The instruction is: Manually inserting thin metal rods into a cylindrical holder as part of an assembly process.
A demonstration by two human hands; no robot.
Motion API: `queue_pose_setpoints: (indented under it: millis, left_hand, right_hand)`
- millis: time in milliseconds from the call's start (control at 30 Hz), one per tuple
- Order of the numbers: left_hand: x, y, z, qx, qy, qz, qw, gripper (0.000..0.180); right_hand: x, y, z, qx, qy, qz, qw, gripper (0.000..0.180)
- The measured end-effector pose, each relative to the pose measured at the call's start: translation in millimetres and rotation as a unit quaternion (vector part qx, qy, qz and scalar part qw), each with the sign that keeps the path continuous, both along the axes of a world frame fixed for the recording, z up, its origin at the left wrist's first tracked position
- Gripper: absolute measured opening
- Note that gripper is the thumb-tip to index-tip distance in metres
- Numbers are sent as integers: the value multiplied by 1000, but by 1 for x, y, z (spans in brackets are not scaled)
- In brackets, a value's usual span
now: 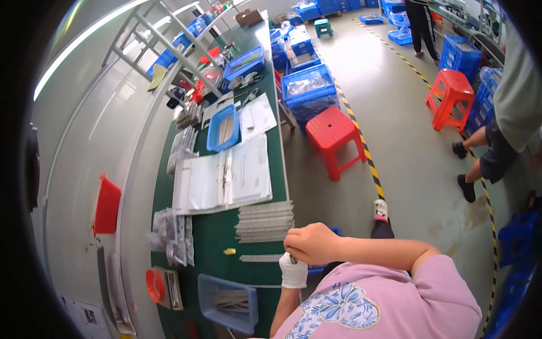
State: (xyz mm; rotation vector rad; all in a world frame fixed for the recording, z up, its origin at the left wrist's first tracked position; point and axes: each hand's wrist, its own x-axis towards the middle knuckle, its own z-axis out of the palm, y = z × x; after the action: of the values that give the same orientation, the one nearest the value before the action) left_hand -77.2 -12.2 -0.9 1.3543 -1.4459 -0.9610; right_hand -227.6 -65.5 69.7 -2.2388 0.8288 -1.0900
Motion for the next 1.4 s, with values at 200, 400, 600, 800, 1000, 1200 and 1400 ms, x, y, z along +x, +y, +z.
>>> queue_pose_setpoints:
  millis: [200, 400, 600, 800, 1000, 1200, 1400]
  left_hand:
    - [-93, -93, -1, 18, 13, -79, 997, 8]
    - [-158, -174, 10, 51, -59, -106, 991, 9]
    - [-171, -235, 15, 62, -50, -63, 995, 13]
    - [-145, -303, 17, 24, -65, 41, 997, 32]
    - [-76, -369, 29, 21, -41, 171, 984, 34]
    - [-14, -397, 49, 98, -71, 314, 942, 36]
    - [17, -417, 73, 96, -58, 373, 921, 32]
  right_hand:
    - [-96, -77, -7, 78, -47, -55, 994, 5]
    - [-169, -150, -4, 111, -85, -83, 987, 7]
    - [-170, -223, -8, 128, -103, -67, 984, 7]
    - [-146, -335, -14, 245, -158, -3, 956, 13]
    - [-24, -482, -91, 211, 142, -50, 966, 14]
    - [95, -586, -170, -44, 413, 183, 891, 24]
    - [130, -635, -167, -302, 487, 398, 716, 7]
